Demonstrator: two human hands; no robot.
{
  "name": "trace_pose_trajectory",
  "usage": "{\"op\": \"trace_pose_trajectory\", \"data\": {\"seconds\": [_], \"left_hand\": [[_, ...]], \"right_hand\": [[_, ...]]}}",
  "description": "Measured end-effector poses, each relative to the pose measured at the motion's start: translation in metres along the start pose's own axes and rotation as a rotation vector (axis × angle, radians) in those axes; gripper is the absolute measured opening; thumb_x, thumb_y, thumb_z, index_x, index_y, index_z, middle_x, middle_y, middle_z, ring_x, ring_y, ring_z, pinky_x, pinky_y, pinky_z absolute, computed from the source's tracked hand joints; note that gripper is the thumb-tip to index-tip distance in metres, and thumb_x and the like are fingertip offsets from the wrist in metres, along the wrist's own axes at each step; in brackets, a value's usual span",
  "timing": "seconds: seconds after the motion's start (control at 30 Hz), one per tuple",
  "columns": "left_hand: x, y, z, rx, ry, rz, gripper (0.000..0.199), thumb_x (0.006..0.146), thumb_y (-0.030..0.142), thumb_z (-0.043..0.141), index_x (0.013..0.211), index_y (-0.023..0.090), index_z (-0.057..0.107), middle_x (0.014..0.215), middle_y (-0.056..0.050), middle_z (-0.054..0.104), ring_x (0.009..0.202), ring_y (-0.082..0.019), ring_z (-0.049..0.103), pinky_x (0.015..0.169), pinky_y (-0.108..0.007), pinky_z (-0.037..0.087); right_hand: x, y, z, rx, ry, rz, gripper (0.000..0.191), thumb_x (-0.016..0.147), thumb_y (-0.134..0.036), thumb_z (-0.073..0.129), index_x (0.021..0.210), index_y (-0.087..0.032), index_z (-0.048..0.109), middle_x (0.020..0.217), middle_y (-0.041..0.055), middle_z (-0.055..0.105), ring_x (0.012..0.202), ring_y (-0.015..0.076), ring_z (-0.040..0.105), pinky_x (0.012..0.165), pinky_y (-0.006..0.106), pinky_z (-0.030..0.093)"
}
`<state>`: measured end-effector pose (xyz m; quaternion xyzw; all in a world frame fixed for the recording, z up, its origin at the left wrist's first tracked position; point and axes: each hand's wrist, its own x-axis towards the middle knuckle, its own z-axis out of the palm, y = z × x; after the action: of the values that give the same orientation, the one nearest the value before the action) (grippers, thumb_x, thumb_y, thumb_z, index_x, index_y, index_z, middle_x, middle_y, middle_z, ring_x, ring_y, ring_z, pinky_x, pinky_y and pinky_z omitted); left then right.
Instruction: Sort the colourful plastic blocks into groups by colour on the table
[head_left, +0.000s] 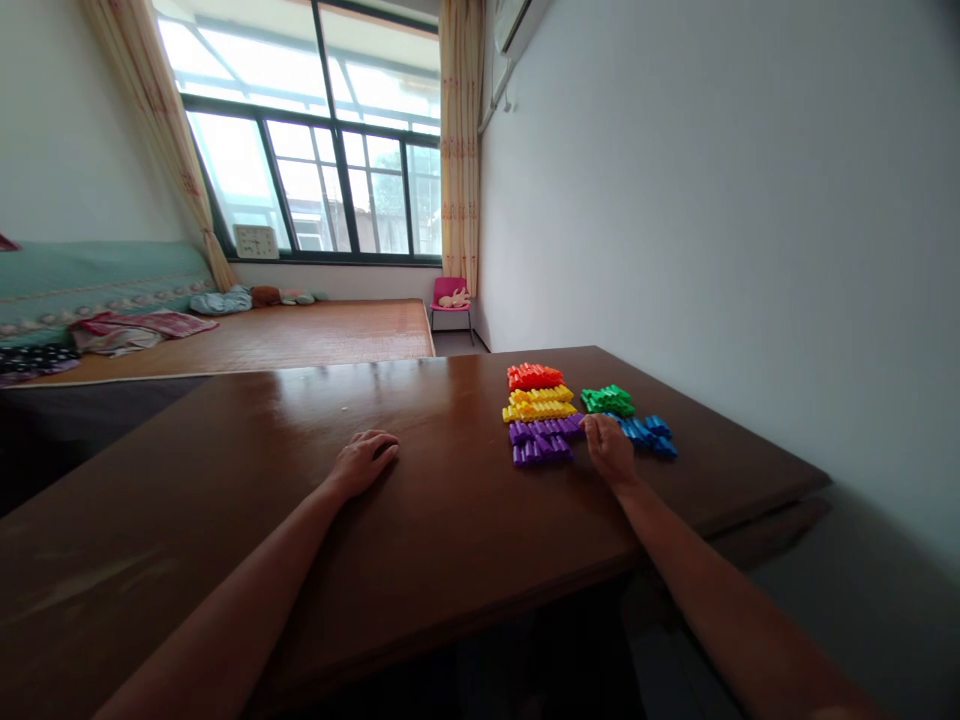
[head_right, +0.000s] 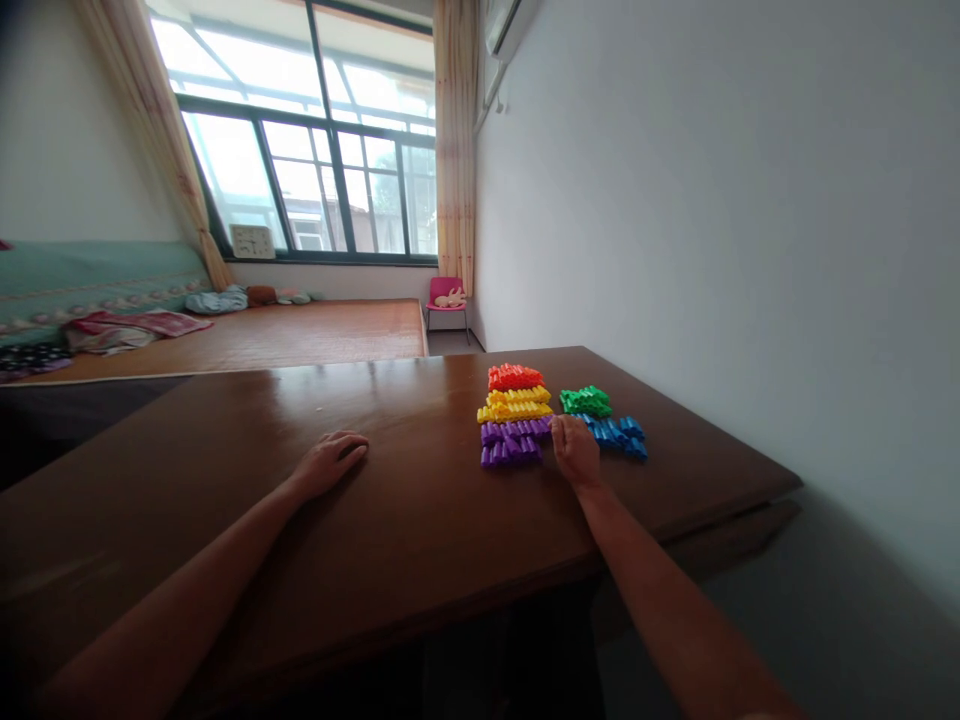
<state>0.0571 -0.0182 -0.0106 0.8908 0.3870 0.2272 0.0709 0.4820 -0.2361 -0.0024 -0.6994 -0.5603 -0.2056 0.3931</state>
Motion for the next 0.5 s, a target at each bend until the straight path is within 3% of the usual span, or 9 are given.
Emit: {"op": "trace_pose_trajectory", "data": {"seconds": [0.13,0.27,0.4,0.5], "left_hand": [[0.0,0.0,0.0,-0.001,0.007,-0.01,0.045,0.09,0.054,0.04,0.107,0.024,0.069,0.117,-0.005,0.066,0.115,-0.026,0.055,0.103,-0.041,0.041],[0.002,-0.004,-0.002,0.013,-0.011,-0.016,0.049,0.088,0.059,0.04,0.109,0.024,0.068,0.119,-0.006,0.066,0.117,-0.026,0.054,0.105,-0.042,0.04],[0.016,0.005,-0.003,-0.002,-0.107,-0.019,0.057,0.084,0.064,0.044,0.115,0.022,0.066,0.124,-0.009,0.063,0.119,-0.029,0.054,0.107,-0.044,0.039],[0.033,0.042,0.006,-0.084,-0.132,0.07,0.067,0.082,0.066,0.047,0.129,0.02,0.057,0.135,-0.012,0.055,0.125,-0.029,0.051,0.109,-0.044,0.039]], "right_hand": [[0.005,0.024,-0.02,-0.008,0.111,-0.012,0.044,0.1,-0.04,0.025,0.091,-0.021,0.063,0.092,0.0086,0.068,0.091,0.0224,0.057,0.09,0.037,0.042],[0.017,0.096,-0.051,-0.12,0.263,0.229,0.058,0.098,-0.047,0.017,0.097,-0.017,0.067,0.1,0.0127,0.069,0.095,0.0254,0.059,0.093,0.042,0.042],[0.022,0.172,-0.063,-0.186,0.07,0.575,0.068,0.095,-0.056,0.016,0.107,-0.015,0.068,0.105,0.0165,0.07,0.098,0.0287,0.064,0.093,0.044,0.045],[0.019,0.193,-0.053,-0.106,-0.094,0.647,0.066,0.093,-0.059,0.02,0.117,-0.018,0.066,0.115,0.0139,0.068,0.106,0.0279,0.063,0.093,0.042,0.048]]}}
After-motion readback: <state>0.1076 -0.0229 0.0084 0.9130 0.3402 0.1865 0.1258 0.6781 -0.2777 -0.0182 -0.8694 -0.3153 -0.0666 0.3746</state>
